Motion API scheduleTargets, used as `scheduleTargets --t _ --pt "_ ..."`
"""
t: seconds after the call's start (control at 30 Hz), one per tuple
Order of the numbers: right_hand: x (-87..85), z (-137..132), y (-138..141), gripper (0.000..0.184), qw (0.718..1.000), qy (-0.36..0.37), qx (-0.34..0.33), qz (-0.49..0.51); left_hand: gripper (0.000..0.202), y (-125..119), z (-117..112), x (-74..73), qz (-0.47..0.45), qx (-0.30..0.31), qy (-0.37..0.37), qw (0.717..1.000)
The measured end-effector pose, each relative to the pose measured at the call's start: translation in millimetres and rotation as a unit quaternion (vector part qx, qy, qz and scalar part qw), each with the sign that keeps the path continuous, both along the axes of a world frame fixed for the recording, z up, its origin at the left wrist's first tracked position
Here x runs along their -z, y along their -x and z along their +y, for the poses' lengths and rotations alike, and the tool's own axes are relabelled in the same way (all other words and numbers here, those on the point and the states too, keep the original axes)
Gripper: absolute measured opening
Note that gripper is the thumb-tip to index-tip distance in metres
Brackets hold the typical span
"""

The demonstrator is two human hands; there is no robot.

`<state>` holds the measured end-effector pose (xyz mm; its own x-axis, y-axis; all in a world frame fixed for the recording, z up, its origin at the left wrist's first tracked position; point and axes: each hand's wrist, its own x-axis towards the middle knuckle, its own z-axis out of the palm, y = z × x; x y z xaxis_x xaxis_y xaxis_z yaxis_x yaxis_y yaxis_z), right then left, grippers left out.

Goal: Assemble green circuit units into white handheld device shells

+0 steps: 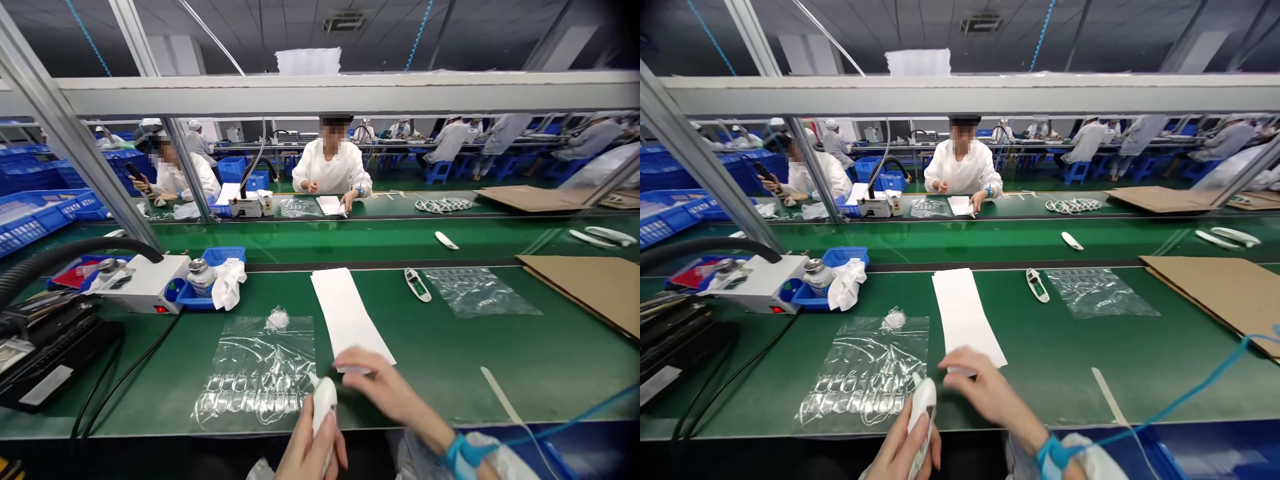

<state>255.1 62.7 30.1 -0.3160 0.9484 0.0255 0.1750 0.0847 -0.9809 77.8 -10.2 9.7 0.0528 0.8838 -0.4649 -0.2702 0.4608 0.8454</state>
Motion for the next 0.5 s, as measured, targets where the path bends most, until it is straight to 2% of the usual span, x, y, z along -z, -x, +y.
scheduleTargets --t 0.07,0.17,0.3,0.5 --pt "-3.2 26.2 -31.5 0.018 0.992 -0.085 0.017 -0.093 0.055 -11.1 20.6 -5.0 -0.037 0.047 -0.039 0.997" --pt "0.0 49.4 -57.8 0.019 0.979 -0.114 -0.029 -0.164 0.046 -25.6 44.7 -8.6 -0.034 0.036 -0.087 0.995" --pt "6.7 55.5 -59.3 0.020 0.969 -0.131 -0.068 -0.196 0.049 -38.0 54.1 -12.4 0.014 0.033 -0.080 0.996" --pt "9.9 56.3 -50.4 0.013 0.967 -0.112 -0.060 -0.223 0.045 -42.4 53.8 -18.9 0.063 0.054 -0.095 0.992"
